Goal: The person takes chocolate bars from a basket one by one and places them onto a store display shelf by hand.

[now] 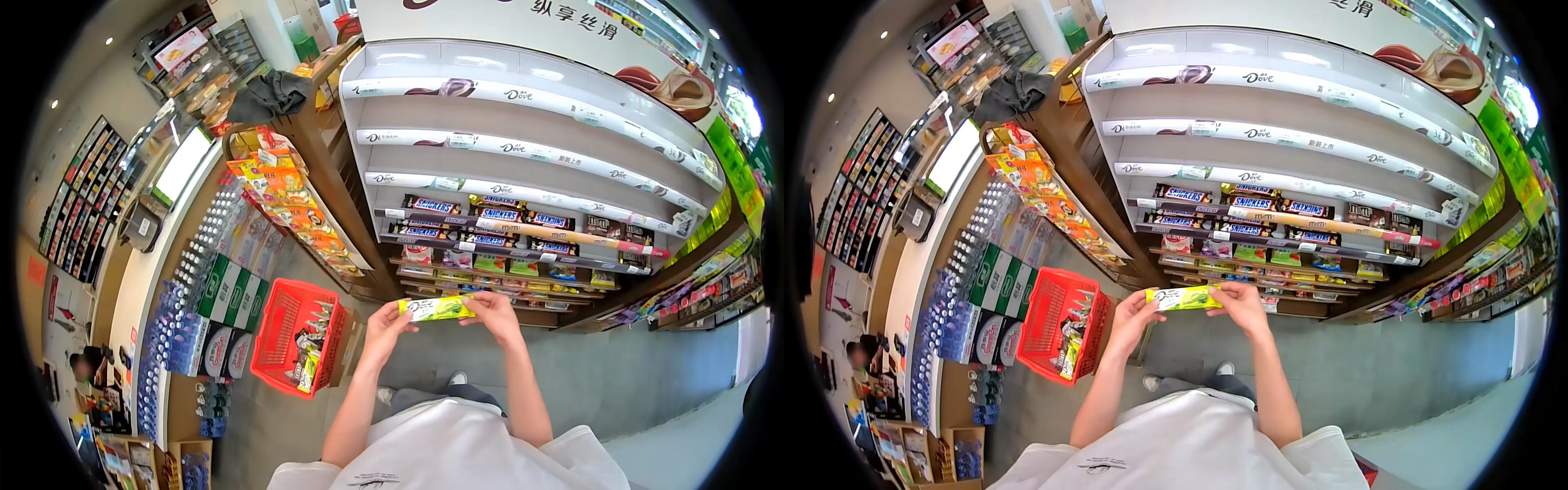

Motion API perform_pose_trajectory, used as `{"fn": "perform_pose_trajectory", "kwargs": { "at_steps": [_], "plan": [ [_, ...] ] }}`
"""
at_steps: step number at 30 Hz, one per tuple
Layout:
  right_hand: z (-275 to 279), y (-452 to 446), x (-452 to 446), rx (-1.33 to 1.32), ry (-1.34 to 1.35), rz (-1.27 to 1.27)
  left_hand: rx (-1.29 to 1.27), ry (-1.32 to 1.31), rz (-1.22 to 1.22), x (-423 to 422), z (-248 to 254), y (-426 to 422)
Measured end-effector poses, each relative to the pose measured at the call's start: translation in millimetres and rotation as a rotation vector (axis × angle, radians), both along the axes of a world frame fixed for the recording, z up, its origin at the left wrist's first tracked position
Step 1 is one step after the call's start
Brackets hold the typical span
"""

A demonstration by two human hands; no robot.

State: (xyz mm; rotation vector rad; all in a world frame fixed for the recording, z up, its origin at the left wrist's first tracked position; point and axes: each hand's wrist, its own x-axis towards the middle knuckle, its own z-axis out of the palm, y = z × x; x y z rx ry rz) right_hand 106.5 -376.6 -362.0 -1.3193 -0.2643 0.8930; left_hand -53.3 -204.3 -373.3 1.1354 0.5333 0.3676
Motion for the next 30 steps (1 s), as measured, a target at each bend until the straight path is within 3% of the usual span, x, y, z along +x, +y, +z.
{"fn": "perform_pose_trajectory", "kwargs": {
  "at_steps": [8,24,30],
  "plan": [
    [-9,-24,11,-0.025,0.024,-0.058,-0.083,0.005,-0.060,18,-7,-21],
    [9,17,-12,-0.049,0.037,-0.221,-0.068,-0.018,-0.092,18,-1,36],
    [29,33,-32,-0.038,-0.034,-0.254,-0.170,-0.109,-0.139,6,11,58]
  ]
}}
